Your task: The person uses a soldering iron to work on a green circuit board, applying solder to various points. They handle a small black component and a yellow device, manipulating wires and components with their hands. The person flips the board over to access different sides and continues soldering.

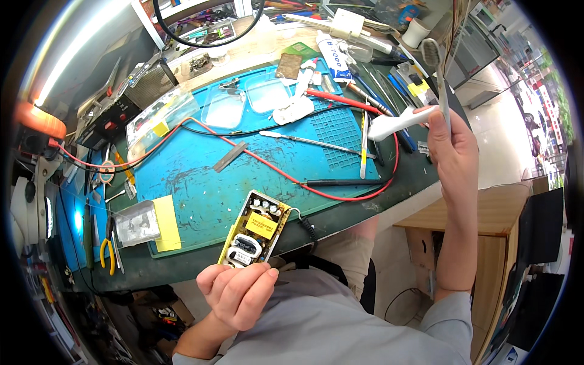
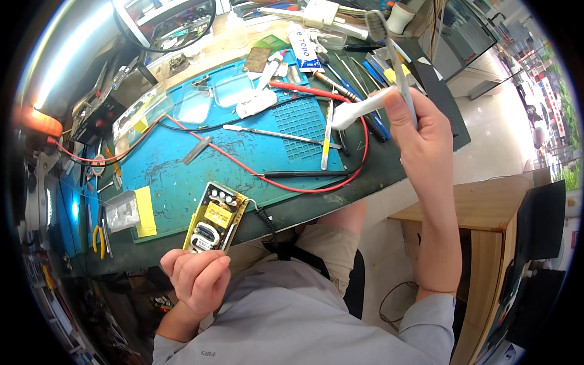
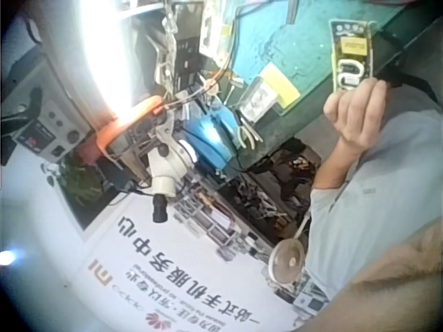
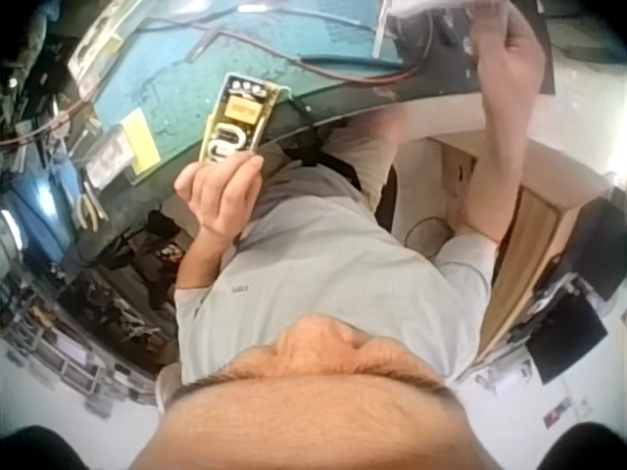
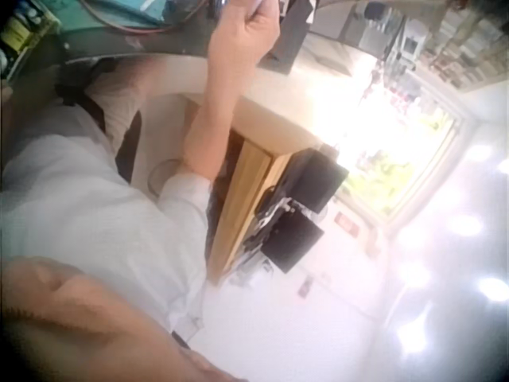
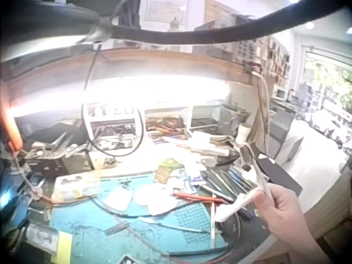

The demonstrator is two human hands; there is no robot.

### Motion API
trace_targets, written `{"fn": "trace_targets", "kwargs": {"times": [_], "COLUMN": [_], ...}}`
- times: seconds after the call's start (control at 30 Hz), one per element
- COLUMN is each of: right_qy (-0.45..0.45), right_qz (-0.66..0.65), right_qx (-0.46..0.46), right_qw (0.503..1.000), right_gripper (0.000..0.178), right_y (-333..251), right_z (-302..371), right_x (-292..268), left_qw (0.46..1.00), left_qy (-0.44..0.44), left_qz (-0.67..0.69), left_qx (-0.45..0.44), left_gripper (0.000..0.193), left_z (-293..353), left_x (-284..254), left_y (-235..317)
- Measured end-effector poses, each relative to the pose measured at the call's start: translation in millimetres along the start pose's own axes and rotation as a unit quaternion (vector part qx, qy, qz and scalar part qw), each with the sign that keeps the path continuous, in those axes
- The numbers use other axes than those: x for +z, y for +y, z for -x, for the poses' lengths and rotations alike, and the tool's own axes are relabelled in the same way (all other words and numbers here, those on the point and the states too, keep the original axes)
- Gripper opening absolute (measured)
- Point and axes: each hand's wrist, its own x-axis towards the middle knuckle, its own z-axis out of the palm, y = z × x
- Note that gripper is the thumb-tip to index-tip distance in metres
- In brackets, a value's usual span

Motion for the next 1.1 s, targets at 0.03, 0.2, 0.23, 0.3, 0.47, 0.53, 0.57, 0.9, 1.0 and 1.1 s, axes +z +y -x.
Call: {"fn": "trace_targets", "kwargs": {"times": [0.03, 0.2, 0.23, 0.3, 0.47, 0.53, 0.57, 0.9, 1.0, 1.1], "right_qy": [0.003, 0.036, 0.014, -0.034, -0.255, -0.296, -0.294, -0.288, -0.299, -0.283], "right_qz": [0.031, 0.082, 0.076, 0.060, 0.199, 0.254, 0.256, 0.277, 0.274, 0.254], "right_qx": [0.006, 0.040, -0.011, -0.115, -0.261, -0.232, -0.242, -0.183, -0.175, -0.177], "right_qw": [1.000, 0.995, 0.997, 0.991, 0.910, 0.891, 0.889, 0.898, 0.897, 0.908], "right_gripper": [0.034, 0.046, 0.047, 0.052, 0.055, 0.064, 0.067, 0.071, 0.072, 0.074], "right_y": [4.5, 15.5, 9.5, -8.3, -24.8, -21.9, -15.4, 4.1, 0.1, 2.3], "right_z": [-4.7, -28.6, -24.2, -3.0, 70.4, 96.7, 108.0, 153.6, 152.3, 152.5], "right_x": [-3.0, -26.4, -19.9, -0.1, 14.8, 12.7, 15.6, 48.9, 46.9, 49.0], "left_qw": [1.000, 1.000, 1.000, 1.000, 1.000, 1.000, 1.000, 1.000, 1.000, 1.000], "left_qy": [0.002, 0.004, 0.004, 0.006, 0.001, -0.001, -0.001, -0.005, -0.008, -0.011], "left_qz": [0.001, 0.007, 0.009, 0.008, 0.001, 0.009, 0.011, 0.009, 0.012, 0.018], "left_qx": [0.000, 0.003, 0.001, -0.005, -0.017, -0.010, -0.007, -0.007, -0.009, -0.009], "left_gripper": [0.033, 0.034, 0.034, 0.034, 0.034, 0.034, 0.034, 0.035, 0.036, 0.036], "left_z": [-0.3, -5.6, -4.8, -1.3, 2.0, -0.4, -1.7, -1.3, -1.6, -1.4], "left_x": [0.3, 0.4, 1.6, 1.8, -3.0, 1.3, 1.0, 0.0, -0.1, -0.1], "left_y": [-0.1, 2.3, 1.0, -0.6, 0.2, 0.2, 0.5, -0.3, -0.7, -1.5]}}
